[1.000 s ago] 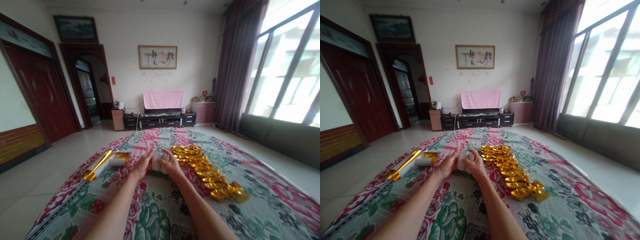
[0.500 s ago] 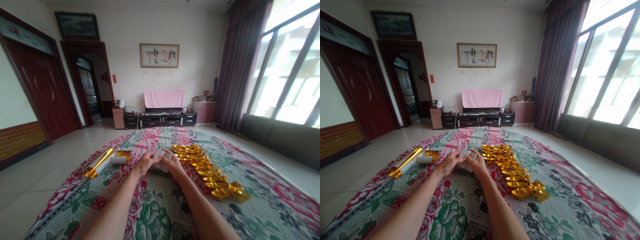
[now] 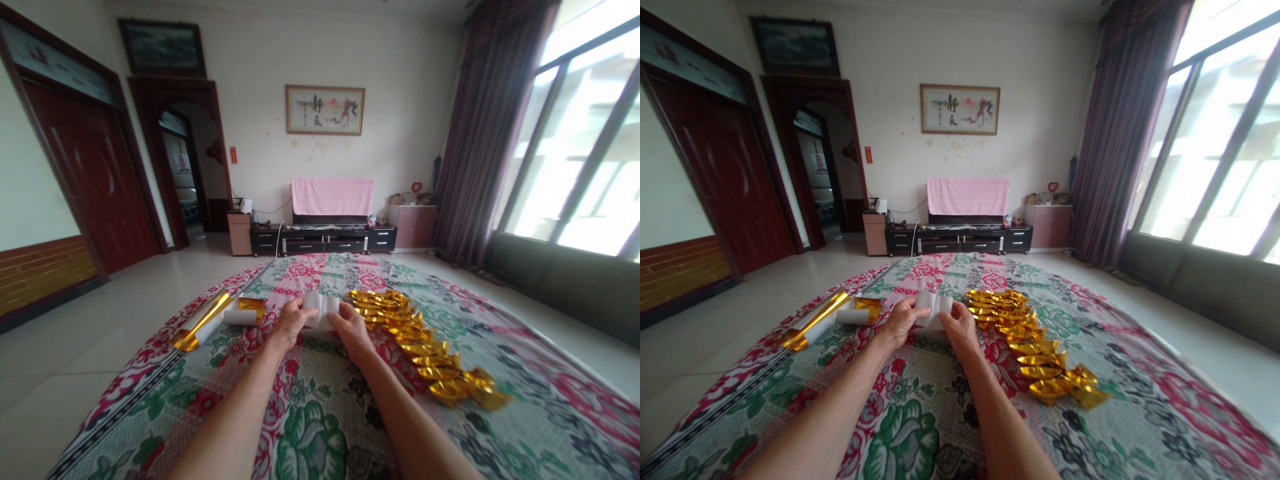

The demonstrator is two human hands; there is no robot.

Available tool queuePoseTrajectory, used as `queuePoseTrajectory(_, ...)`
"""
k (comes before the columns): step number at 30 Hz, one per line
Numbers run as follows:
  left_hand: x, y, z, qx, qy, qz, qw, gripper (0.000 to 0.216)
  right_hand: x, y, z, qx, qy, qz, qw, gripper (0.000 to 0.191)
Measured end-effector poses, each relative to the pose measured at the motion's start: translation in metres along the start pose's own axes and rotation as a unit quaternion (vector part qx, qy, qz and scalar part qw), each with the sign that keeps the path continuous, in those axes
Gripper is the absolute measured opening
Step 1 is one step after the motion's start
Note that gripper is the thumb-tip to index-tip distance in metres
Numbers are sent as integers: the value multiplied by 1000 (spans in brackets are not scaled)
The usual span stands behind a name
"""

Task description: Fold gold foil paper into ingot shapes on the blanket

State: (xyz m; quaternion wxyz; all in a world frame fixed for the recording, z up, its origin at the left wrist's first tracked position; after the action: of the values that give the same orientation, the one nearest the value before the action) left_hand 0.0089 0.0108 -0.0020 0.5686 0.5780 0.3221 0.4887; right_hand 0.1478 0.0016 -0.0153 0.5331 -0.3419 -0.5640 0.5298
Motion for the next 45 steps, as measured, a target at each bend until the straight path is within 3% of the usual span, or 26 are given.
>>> queuePoseTrajectory(6, -1, 2, 4, -3, -10, -12, 1000, 39, 2, 5, 0, -61, 44, 10, 997, 36)
queuePoseTrajectory(15, -4, 7, 13, 4, 30, -16, 999, 36, 2, 8, 0, -167, 134, -33, 976, 21)
queuePoseTrajectory(28, -1, -5, 10, -25, 5, -29, 999, 38, -6, -8, 7, -146, 64, -30, 987, 32)
queuePoseTrajectory(34, -2, -5, 11, -36, -3, -35, 999, 40, -3, -3, 8, -62, 51, -35, 996, 26)
queuePoseTrajectory(45, -6, 2, 13, -77, -67, -38, 994, 42, -2, -3, 10, 48, -21, -39, 998, 39)
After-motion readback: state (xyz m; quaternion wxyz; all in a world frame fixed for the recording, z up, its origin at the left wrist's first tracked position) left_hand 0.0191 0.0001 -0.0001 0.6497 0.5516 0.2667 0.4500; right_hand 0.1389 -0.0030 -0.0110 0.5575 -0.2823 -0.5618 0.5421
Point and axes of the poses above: each hand's wrist, its own x-axis towards the middle knuckle, its own z-axis out of the palm, y = z × x, the point moved 1 cm from there along x, towards the middle knuckle, and after that the axes turned 14 degrees about -y, right-handed, at the moved point
